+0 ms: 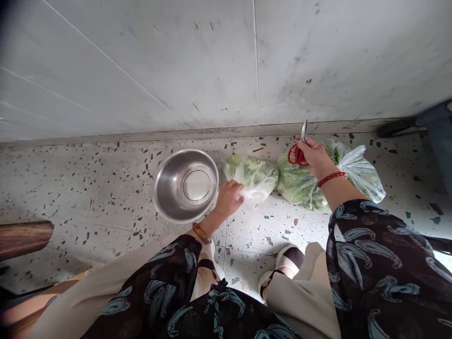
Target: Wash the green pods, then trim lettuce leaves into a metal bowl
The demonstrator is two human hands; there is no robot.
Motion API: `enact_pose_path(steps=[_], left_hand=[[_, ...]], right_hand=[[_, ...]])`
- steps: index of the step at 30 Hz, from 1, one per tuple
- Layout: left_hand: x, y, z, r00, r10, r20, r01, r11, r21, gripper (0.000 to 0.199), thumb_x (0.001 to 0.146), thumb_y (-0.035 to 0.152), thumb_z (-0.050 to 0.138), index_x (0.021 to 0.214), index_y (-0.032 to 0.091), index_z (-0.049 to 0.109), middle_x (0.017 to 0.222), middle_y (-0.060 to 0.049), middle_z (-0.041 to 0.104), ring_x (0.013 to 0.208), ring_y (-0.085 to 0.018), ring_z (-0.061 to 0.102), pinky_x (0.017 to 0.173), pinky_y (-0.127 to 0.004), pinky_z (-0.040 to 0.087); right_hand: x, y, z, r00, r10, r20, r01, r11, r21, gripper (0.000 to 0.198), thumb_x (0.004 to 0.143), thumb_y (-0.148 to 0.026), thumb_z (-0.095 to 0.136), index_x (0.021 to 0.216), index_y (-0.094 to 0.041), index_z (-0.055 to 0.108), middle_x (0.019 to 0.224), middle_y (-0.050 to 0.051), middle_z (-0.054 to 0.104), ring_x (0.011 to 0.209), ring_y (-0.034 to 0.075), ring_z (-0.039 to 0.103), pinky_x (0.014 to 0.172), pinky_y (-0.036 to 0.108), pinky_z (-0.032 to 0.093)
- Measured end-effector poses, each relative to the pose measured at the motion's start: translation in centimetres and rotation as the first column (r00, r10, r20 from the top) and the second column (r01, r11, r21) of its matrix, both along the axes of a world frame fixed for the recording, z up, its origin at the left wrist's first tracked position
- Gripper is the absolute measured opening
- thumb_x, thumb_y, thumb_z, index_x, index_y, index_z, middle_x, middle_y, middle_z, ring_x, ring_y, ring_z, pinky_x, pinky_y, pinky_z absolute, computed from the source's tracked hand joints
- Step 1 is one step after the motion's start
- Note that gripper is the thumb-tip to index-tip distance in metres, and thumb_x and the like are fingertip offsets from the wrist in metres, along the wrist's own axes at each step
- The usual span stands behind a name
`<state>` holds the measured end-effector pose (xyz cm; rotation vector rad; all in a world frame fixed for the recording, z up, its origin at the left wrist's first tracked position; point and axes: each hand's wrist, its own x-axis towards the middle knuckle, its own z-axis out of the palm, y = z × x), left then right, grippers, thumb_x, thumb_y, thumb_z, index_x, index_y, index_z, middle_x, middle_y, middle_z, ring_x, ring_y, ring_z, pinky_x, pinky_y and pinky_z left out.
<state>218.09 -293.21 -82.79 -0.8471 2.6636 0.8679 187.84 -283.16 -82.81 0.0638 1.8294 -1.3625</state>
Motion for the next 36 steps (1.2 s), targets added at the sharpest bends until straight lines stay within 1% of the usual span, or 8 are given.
enact_pose_path(steps=[4,8,13,19,25,28,32,36], left_hand=[[-2.7,-3.8,2.0,0.912,0.348,-0.216,-0.304,0.929,0.211,0.026,0.080,0.015,0.067,0.105,0.022,0.068,0.107,-0.007,0.063,0.104,-0.023,0.055,0.095,-0.042,0.044],[-5.1,-6.4,3.7,0.761,0.592,-0.267,-0.416,0.760,0.499,0.021,0.076,0.021,0.073,0.097,0.022,0.069,0.102,-0.005,0.065,0.094,-0.019,0.060,0.085,-0.036,0.048],[-7.4,-7.0,5.5,0.759,0.628,-0.174,-0.384,0.646,0.660,0.020,0.075,0.023,0.071,0.095,0.020,0.069,0.090,-0.003,0.066,0.081,-0.017,0.061,0.074,-0.029,0.048],[-7.5,-5.6,4.7,0.843,0.520,-0.137,-0.333,0.705,0.626,0.018,0.071,0.020,0.074,0.088,0.017,0.069,0.095,-0.003,0.061,0.087,-0.016,0.059,0.080,-0.029,0.046],[-7.8,-5.1,3.0,0.786,0.605,-0.123,-0.399,0.650,0.647,0.020,0.075,0.017,0.069,0.093,0.018,0.062,0.089,-0.002,0.062,0.080,-0.016,0.059,0.074,-0.029,0.047],[-8.3,-5.3,2.7,0.774,0.600,-0.203,-0.439,0.740,0.510,0.027,0.074,0.017,0.071,0.097,0.020,0.057,0.095,-0.003,0.060,0.089,-0.018,0.058,0.083,-0.033,0.047],[-9.1,-5.4,3.2,0.846,0.409,-0.341,-0.399,0.911,0.103,0.028,0.074,0.018,0.074,0.095,0.020,0.056,0.110,-0.009,0.052,0.111,-0.028,0.048,0.098,-0.044,0.039],[-9.8,-5.5,4.0,0.926,0.185,-0.329,-0.223,0.971,-0.081,0.019,0.077,0.011,0.068,0.090,0.021,0.058,0.103,-0.009,0.052,0.110,-0.030,0.045,0.098,-0.046,0.037]], right_hand=[[0.0,0.2,1.0,1.000,0.003,-0.023,-0.003,1.000,-0.022,0.021,0.093,-0.017,0.056,0.111,-0.021,0.066,0.075,0.002,0.065,0.063,0.008,0.057,0.051,0.022,0.032],[0.2,-0.6,2.3,0.998,0.032,-0.050,-0.035,0.997,-0.068,0.026,0.086,-0.020,0.065,0.112,-0.021,0.068,0.071,-0.003,0.060,0.061,0.007,0.051,0.055,0.021,0.037],[1.9,-2.7,3.3,0.945,0.265,-0.192,-0.297,0.940,-0.166,0.034,0.075,-0.020,0.074,0.109,-0.021,0.073,0.073,-0.004,0.061,0.063,0.007,0.050,0.059,0.020,0.041],[5.6,-4.5,2.6,0.805,0.539,-0.249,-0.590,0.773,-0.232,0.030,0.075,-0.025,0.071,0.105,-0.023,0.074,0.090,0.001,0.072,0.078,0.014,0.063,0.075,0.029,0.054],[6.8,-4.7,1.5,0.718,0.614,-0.327,-0.689,0.693,-0.211,0.041,0.074,-0.018,0.068,0.114,-0.028,0.072,0.114,0.003,0.072,0.101,0.019,0.067,0.095,0.037,0.052],[7.4,-4.9,0.7,0.706,0.579,-0.408,-0.676,0.723,-0.144,0.042,0.072,-0.017,0.067,0.114,-0.024,0.070,0.108,0.004,0.073,0.095,0.019,0.067,0.091,0.036,0.052],[8.2,-5.5,-0.1,0.748,0.469,-0.470,-0.555,0.830,-0.055,0.035,0.071,-0.022,0.068,0.106,-0.019,0.069,0.090,0.004,0.074,0.080,0.017,0.065,0.079,0.032,0.051],[8.0,-5.8,0.1,0.799,0.424,-0.427,-0.492,0.869,-0.058,0.040,0.066,-0.021,0.071,0.105,-0.017,0.066,0.082,0.002,0.072,0.073,0.016,0.063,0.071,0.029,0.047]])
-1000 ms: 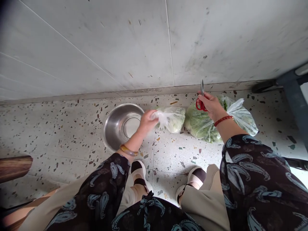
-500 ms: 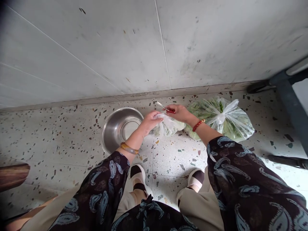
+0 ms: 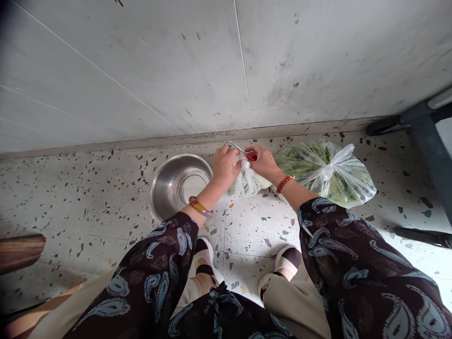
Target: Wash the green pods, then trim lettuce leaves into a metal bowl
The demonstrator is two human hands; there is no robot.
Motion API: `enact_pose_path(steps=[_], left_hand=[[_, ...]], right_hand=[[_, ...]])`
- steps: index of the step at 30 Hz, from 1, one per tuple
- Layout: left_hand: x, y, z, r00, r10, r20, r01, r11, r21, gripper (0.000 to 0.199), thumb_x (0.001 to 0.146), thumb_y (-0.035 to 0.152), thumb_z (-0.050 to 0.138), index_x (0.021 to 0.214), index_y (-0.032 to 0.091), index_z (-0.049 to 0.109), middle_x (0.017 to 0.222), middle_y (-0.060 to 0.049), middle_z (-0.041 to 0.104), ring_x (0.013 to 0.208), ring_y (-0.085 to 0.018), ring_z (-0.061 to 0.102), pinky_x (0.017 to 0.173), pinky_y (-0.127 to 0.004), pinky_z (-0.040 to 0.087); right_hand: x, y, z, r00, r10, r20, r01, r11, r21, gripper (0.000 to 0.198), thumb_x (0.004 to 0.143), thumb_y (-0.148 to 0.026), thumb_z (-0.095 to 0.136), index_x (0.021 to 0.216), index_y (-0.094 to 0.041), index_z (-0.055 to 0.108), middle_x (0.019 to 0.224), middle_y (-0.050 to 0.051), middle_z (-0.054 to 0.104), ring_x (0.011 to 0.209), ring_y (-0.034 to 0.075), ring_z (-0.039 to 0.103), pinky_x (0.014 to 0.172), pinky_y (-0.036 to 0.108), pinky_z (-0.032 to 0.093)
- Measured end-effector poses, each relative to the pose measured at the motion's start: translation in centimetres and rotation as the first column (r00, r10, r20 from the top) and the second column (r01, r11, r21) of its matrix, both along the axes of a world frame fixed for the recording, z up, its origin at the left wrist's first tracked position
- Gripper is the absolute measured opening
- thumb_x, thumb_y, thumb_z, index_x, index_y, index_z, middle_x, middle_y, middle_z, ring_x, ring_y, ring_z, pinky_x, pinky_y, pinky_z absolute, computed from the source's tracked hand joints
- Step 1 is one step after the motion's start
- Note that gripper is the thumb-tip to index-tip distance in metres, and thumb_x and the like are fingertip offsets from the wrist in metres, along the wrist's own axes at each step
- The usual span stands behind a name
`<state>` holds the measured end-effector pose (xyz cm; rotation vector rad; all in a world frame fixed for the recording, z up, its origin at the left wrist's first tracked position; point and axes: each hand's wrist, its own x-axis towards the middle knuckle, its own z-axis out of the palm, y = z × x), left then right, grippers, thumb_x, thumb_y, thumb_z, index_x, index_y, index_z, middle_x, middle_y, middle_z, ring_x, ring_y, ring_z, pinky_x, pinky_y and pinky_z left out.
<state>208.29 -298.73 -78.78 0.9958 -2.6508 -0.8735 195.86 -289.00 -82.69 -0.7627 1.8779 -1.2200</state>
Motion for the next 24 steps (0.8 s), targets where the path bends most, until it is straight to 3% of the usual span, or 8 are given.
enact_pose_path(steps=[6,9,12,14,16,19,22,24], left_hand=[[0.1,0.0,-0.3,1.000,-0.014,0.000,0.014,0.989,-0.148,0.022,0.078,0.006,0.061,0.096,0.019,0.061,0.104,-0.011,0.057,0.105,-0.029,0.050,0.092,-0.043,0.041],[-0.1,-0.2,-0.9,0.997,-0.051,0.051,0.053,0.998,-0.038,0.019,0.080,0.004,0.055,0.088,0.019,0.063,0.094,-0.009,0.062,0.092,-0.024,0.056,0.084,-0.038,0.045],[-0.3,-0.5,-1.6,0.999,-0.022,0.039,0.013,0.977,0.213,0.018,0.078,0.004,0.056,0.080,0.019,0.065,0.083,-0.005,0.065,0.080,-0.019,0.058,0.076,-0.034,0.046],[-0.1,-0.8,-2.0,0.996,0.087,0.015,-0.084,0.881,0.466,0.012,0.074,0.007,0.060,0.074,0.018,0.064,0.072,-0.002,0.063,0.070,-0.016,0.056,0.068,-0.030,0.046],[0.4,-0.9,-2.1,0.970,0.243,0.029,-0.195,0.694,0.693,0.006,0.073,0.012,0.064,0.071,0.017,0.063,0.062,0.000,0.059,0.059,-0.012,0.051,0.060,-0.028,0.043],[1.4,-0.4,-2.1,0.928,0.363,0.079,-0.258,0.476,0.841,0.006,0.069,0.018,0.070,0.069,0.016,0.063,0.052,0.001,0.054,0.048,-0.010,0.043,0.050,-0.027,0.037],[2.2,0.4,-2.1,0.894,0.438,0.099,-0.285,0.384,0.879,0.010,0.062,0.018,0.073,0.066,0.017,0.064,0.052,0.000,0.054,0.046,-0.010,0.044,0.047,-0.026,0.033],[2.4,0.9,-2.3,0.847,0.521,0.108,-0.332,0.358,0.873,0.011,0.060,0.018,0.072,0.063,0.018,0.061,0.054,0.000,0.055,0.048,-0.011,0.046,0.048,-0.026,0.035]], right_hand=[[0.0,-0.2,1.6,0.999,0.012,0.031,-0.013,1.000,0.025,0.043,0.064,-0.025,0.076,0.104,-0.017,0.063,0.075,-0.001,0.067,0.069,0.014,0.059,0.065,0.027,0.043],[0.3,0.1,2.1,0.998,0.047,0.031,-0.049,0.997,0.066,0.041,0.066,-0.026,0.075,0.103,-0.019,0.061,0.075,-0.001,0.066,0.069,0.014,0.059,0.064,0.027,0.043],[0.3,0.7,2.1,0.994,0.105,0.037,-0.108,0.992,0.070,0.038,0.070,-0.027,0.072,0.105,-0.020,0.059,0.072,-0.003,0.063,0.067,0.013,0.057,0.062,0.026,0.041],[0.2,1.1,1.9,0.989,0.145,0.030,-0.146,0.989,0.033,0.036,0.072,-0.029,0.071,0.104,-0.021,0.057,0.070,-0.004,0.062,0.066,0.013,0.055,0.061,0.026,0.041],[0.0,1.5,1.5,0.983,0.181,0.009,-0.181,0.983,-0.017,0.031,0.074,-0.031,0.068,0.101,-0.021,0.055,0.071,-0.003,0.062,0.065,0.013,0.055,0.062,0.026,0.041],[-0.1,1.9,0.8,0.974,0.217,-0.065,-0.222,0.972,-0.083,0.025,0.077,-0.030,0.063,0.099,-0.022,0.054,0.075,-0.001,0.065,0.067,0.014,0.057,0.065,0.028,0.042],[0.1,2.1,0.4,0.969,0.195,-0.149,-0.212,0.970,-0.116,0.022,0.075,-0.025,0.061,0.095,-0.022,0.052,0.080,0.001,0.066,0.071,0.015,0.060,0.068,0.029,0.044],[0.3,2.3,0.3,0.962,0.191,-0.194,-0.214,0.971,-0.106,0.019,0.075,-0.021,0.058,0.092,-0.022,0.050,0.080,0.001,0.065,0.071,0.015,0.059,0.068,0.029,0.043]])
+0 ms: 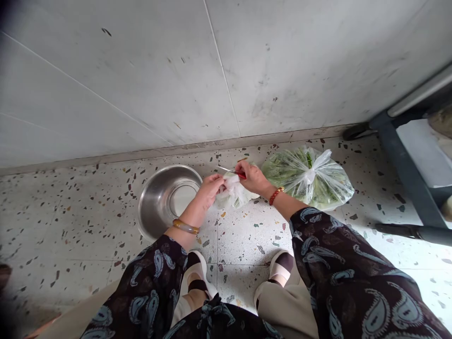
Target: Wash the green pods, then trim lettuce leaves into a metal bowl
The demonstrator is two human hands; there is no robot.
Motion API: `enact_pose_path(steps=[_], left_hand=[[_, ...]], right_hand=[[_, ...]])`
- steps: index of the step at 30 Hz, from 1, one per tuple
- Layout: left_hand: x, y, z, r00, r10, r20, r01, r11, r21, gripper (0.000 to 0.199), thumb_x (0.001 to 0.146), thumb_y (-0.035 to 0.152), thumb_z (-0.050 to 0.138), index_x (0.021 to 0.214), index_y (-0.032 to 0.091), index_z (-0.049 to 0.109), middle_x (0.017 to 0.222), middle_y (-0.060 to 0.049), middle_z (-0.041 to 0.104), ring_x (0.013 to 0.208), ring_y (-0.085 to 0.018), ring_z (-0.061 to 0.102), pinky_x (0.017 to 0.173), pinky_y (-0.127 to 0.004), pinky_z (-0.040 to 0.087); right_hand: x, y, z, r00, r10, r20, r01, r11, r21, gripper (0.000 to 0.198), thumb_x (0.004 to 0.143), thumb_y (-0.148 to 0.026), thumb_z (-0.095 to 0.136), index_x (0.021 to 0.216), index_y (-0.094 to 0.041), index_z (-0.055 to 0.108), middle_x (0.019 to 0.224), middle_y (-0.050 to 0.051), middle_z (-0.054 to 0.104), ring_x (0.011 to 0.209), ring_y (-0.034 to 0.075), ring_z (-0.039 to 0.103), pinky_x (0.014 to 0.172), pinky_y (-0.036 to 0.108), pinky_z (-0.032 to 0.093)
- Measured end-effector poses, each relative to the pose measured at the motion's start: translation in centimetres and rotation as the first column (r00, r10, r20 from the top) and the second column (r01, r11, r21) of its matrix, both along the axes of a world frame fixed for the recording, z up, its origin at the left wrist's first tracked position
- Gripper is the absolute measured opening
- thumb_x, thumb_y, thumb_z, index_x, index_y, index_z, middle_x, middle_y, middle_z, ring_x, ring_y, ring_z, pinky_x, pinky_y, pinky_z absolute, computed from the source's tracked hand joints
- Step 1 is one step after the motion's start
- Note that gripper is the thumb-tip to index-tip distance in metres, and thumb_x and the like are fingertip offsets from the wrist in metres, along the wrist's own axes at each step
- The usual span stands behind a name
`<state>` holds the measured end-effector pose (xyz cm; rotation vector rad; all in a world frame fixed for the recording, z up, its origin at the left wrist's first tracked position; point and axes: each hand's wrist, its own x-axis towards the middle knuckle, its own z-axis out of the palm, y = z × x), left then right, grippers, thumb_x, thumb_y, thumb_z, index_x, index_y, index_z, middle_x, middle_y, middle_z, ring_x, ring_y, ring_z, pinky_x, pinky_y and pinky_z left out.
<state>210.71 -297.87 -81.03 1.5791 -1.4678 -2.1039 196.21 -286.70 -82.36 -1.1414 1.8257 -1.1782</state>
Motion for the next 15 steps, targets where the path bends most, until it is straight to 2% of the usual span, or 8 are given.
enact_pose_path(steps=[5,8,12,14,15], left_hand=[[0.3,0.5,-0.3,0.988,0.155,0.027,-0.150,0.981,-0.124,0.008,0.059,0.022,0.065,0.061,0.018,0.058,0.054,0.004,0.053,0.048,-0.008,0.045,0.049,-0.023,0.034],[0.5,0.6,0.5,0.982,0.189,-0.016,-0.189,0.978,-0.087,0.011,0.055,0.023,0.064,0.063,0.017,0.059,0.055,0.005,0.054,0.050,-0.008,0.047,0.050,-0.022,0.035],[0.8,1.1,2.0,0.989,0.055,-0.135,-0.062,0.997,-0.050,0.018,0.054,0.023,0.069,0.070,0.017,0.062,0.062,0.003,0.060,0.056,-0.009,0.050,0.055,-0.021,0.038],[0.8,1.4,2.4,0.989,-0.017,-0.144,0.003,0.996,-0.094,0.018,0.057,0.023,0.069,0.071,0.018,0.060,0.064,0.004,0.060,0.058,-0.009,0.051,0.056,-0.021,0.039],[0.8,1.6,2.4,0.991,-0.034,-0.126,0.019,0.993,-0.120,0.017,0.058,0.024,0.068,0.071,0.019,0.059,0.064,0.004,0.059,0.058,-0.009,0.050,0.056,-0.021,0.038]], right_hand=[[1.1,0.3,0.7,0.998,-0.014,-0.057,0.017,0.999,0.052,0.015,0.075,-0.020,0.058,0.086,-0.023,0.048,0.075,-0.002,0.059,0.065,0.014,0.052,0.065,0.027,0.040],[1.0,0.5,1.1,0.999,-0.015,0.041,0.010,0.994,0.107,0.016,0.074,-0.020,0.062,0.084,-0.023,0.050,0.072,-0.004,0.059,0.064,0.013,0.052,0.065,0.026,0.041],[0.1,0.3,1.9,0.951,-0.093,0.296,0.022,0.972,0.234,0.024,0.073,-0.025,0.069,0.092,-0.022,0.054,0.072,-0.005,0.062,0.063,0.011,0.054,0.062,0.024,0.043],[0.0,0.1,2.4,0.929,-0.109,0.354,0.029,0.974,0.225,0.029,0.075,-0.027,0.070,0.099,-0.022,0.056,0.073,-0.005,0.064,0.064,0.011,0.055,0.061,0.024,0.044],[0.1,0.0,2.6,0.933,-0.075,0.352,0.005,0.981,0.196,0.031,0.075,-0.028,0.070,0.102,-0.022,0.057,0.075,-0.004,0.065,0.065,0.011,0.057,0.062,0.024,0.045]])
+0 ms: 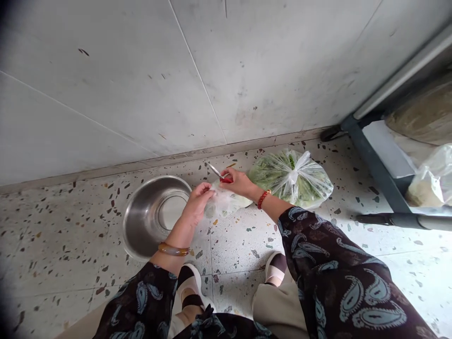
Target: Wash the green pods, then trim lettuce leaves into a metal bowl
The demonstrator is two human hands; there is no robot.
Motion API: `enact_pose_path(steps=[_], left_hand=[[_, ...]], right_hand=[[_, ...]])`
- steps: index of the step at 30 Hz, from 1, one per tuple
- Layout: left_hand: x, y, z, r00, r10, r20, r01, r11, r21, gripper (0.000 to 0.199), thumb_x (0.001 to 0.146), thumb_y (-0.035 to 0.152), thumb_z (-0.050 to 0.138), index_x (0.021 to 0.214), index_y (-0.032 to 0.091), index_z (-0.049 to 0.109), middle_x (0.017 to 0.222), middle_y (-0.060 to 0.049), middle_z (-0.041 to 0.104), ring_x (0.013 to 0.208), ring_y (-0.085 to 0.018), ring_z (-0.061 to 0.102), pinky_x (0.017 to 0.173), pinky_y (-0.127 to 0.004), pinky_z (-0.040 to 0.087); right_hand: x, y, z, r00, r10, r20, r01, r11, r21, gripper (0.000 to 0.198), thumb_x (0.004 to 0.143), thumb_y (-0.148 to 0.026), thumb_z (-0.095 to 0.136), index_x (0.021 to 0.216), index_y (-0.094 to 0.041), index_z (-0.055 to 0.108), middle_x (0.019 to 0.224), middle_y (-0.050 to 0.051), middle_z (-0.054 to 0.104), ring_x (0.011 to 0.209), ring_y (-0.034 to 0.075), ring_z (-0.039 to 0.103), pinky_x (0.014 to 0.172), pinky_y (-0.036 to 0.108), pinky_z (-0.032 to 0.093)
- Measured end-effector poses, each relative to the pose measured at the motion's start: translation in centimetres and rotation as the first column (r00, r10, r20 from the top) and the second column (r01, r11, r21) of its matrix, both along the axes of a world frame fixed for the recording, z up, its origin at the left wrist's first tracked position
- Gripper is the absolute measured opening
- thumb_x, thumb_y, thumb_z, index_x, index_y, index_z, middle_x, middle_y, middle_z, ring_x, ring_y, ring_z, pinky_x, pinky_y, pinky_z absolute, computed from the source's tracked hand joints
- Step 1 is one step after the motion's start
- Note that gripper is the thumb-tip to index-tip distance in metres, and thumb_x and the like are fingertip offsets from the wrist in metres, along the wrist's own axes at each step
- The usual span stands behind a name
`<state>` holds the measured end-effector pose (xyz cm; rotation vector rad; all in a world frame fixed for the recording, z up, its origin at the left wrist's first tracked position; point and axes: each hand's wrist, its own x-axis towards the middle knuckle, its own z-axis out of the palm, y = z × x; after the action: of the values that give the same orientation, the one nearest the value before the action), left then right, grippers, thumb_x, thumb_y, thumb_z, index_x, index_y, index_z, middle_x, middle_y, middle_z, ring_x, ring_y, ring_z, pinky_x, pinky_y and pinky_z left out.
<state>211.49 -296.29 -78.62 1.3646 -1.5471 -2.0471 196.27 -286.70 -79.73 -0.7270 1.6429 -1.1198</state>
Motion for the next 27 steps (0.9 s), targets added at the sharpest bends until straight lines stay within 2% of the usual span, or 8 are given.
enact_pose_path(steps=[3,6,12,14,16,18,22,27], left_hand=[[-0.2,0.2,-0.3,0.996,0.014,0.092,-0.002,0.992,-0.123,0.016,0.062,0.027,0.065,0.072,0.020,0.055,0.061,0.006,0.054,0.055,-0.009,0.047,0.053,-0.021,0.035],[-0.3,0.1,-0.6,0.984,-0.034,0.174,0.081,0.960,-0.268,0.016,0.064,0.029,0.065,0.074,0.019,0.056,0.061,0.006,0.053,0.056,-0.010,0.047,0.054,-0.022,0.035],[0.1,-0.6,-0.6,0.967,-0.184,0.175,0.239,0.891,-0.385,0.032,0.069,0.041,0.071,0.090,0.021,0.058,0.074,0.001,0.062,0.068,-0.017,0.057,0.065,-0.027,0.043],[0.4,-0.5,-0.4,0.973,-0.114,0.200,0.212,0.786,-0.581,0.034,0.068,0.039,0.074,0.093,0.022,0.058,0.085,-0.003,0.065,0.082,-0.021,0.060,0.076,-0.033,0.046],[0.8,0.0,-0.2,0.966,-0.058,0.253,0.235,0.609,-0.758,0.029,0.066,0.034,0.077,0.087,0.023,0.060,0.090,-0.005,0.065,0.090,-0.025,0.058,0.086,-0.038,0.044],[1.0,0.7,0.1,0.943,-0.089,0.320,0.319,0.512,-0.798,0.018,0.070,0.031,0.075,0.078,0.023,0.061,0.083,-0.005,0.063,0.086,-0.025,0.057,0.087,-0.039,0.042],[1.0,1.7,-0.1,0.921,-0.150,0.360,0.378,0.566,-0.732,0.015,0.073,0.019,0.068,0.064,0.023,0.056,0.069,-0.002,0.056,0.073,-0.022,0.053,0.080,-0.035,0.041],[1.6,1.5,-1.3,0.953,-0.008,0.303,0.214,0.726,-0.654,0.020,0.067,0.007,0.062,0.060,0.022,0.051,0.063,0.002,0.049,0.065,-0.017,0.046,0.072,-0.029,0.038]], right_hand=[[0.8,-0.4,0.3,0.984,0.105,-0.146,-0.116,0.991,-0.070,0.034,0.075,-0.026,0.073,0.106,-0.023,0.058,0.076,-0.005,0.066,0.069,0.011,0.059,0.066,0.024,0.045],[1.6,-0.7,0.1,0.957,0.110,-0.267,-0.130,0.990,-0.061,0.037,0.076,-0.026,0.073,0.109,-0.022,0.057,0.075,-0.006,0.064,0.071,0.011,0.060,0.069,0.024,0.044],[2.1,-1.3,-0.7,0.982,0.042,-0.187,-0.038,0.999,0.026,0.040,0.070,-0.017,0.071,0.108,-0.024,0.058,0.074,-0.008,0.063,0.073,0.012,0.060,0.069,0.024,0.045],[2.2,-1.5,-1.2,0.993,-0.023,-0.117,0.033,0.996,0.081,0.033,0.071,-0.018,0.070,0.102,-0.025,0.060,0.075,-0.007,0.064,0.072,0.013,0.060,0.065,0.023,0.045],[2.4,-1.5,-1.8,0.990,-0.136,-0.047,0.142,0.978,0.152,0.027,0.072,-0.019,0.068,0.098,-0.024,0.061,0.079,-0.005,0.066,0.073,0.013,0.060,0.063,0.023,0.045],[2.7,-1.5,-2.2,0.976,-0.218,0.005,0.213,0.959,0.185,0.027,0.072,-0.021,0.068,0.099,-0.024,0.061,0.081,-0.003,0.067,0.073,0.013,0.060,0.062,0.024,0.045],[3.4,-1.0,-2.0,0.982,-0.190,-0.025,0.191,0.975,0.116,0.029,0.069,-0.024,0.068,0.098,-0.023,0.061,0.071,-0.005,0.062,0.066,0.013,0.057,0.061,0.024,0.043],[4.4,-0.8,-0.9,0.963,-0.195,-0.187,0.187,0.980,-0.060,0.028,0.067,-0.020,0.060,0.095,-0.024,0.059,0.065,-0.007,0.058,0.062,0.013,0.054,0.063,0.026,0.043]])
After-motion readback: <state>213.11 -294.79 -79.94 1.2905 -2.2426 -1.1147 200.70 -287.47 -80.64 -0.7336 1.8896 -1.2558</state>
